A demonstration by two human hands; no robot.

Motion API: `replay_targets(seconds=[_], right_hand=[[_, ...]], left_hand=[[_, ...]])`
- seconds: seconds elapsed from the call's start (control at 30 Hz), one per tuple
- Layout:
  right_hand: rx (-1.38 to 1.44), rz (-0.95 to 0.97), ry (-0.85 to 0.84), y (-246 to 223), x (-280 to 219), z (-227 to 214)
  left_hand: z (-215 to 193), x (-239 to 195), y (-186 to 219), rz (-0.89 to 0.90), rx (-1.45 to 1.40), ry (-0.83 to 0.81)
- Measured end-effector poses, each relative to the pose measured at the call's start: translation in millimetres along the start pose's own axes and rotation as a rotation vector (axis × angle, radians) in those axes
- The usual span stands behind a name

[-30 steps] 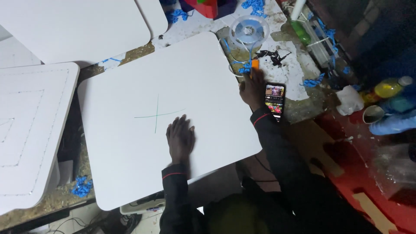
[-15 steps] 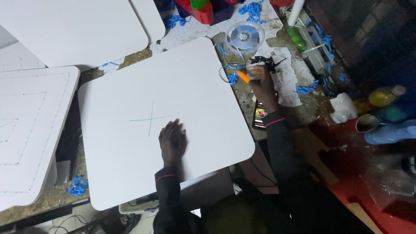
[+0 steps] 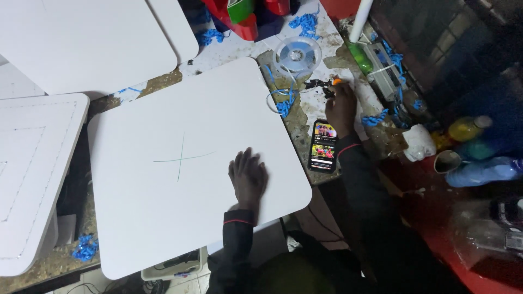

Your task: Attaching a flexible LED strip to a white board by unrolling it from a reel and pressing it onto the surface following guide lines.

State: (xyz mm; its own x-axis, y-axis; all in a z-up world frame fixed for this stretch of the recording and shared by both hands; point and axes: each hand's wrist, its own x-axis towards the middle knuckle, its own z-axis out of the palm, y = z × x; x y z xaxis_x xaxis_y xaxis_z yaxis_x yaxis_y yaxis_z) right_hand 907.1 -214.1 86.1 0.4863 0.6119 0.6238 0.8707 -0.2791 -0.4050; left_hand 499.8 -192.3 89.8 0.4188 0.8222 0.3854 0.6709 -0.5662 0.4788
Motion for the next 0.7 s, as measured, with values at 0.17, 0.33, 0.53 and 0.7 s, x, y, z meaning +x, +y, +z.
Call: replay_targets(seconds=[0.17, 0.33, 0.53, 0.7], right_hand=[[0.185, -0.119, -0.216, -52, 21, 41], [-0.003, -0.274, -0.185, -59, 42, 99], [-0.128, -0.178, -0.217, -67, 57, 118], [-0.173, -0.082, -0.214, -55, 56, 145]], left_hand=[[-4, -1, 5, 0.02, 0.007, 0.059], [-9, 1, 10, 0.03, 0.013, 0.074], [-4, 1, 6, 0.021, -0.012, 0.037], [2, 0, 0, 0.004, -0.044, 0.03]])
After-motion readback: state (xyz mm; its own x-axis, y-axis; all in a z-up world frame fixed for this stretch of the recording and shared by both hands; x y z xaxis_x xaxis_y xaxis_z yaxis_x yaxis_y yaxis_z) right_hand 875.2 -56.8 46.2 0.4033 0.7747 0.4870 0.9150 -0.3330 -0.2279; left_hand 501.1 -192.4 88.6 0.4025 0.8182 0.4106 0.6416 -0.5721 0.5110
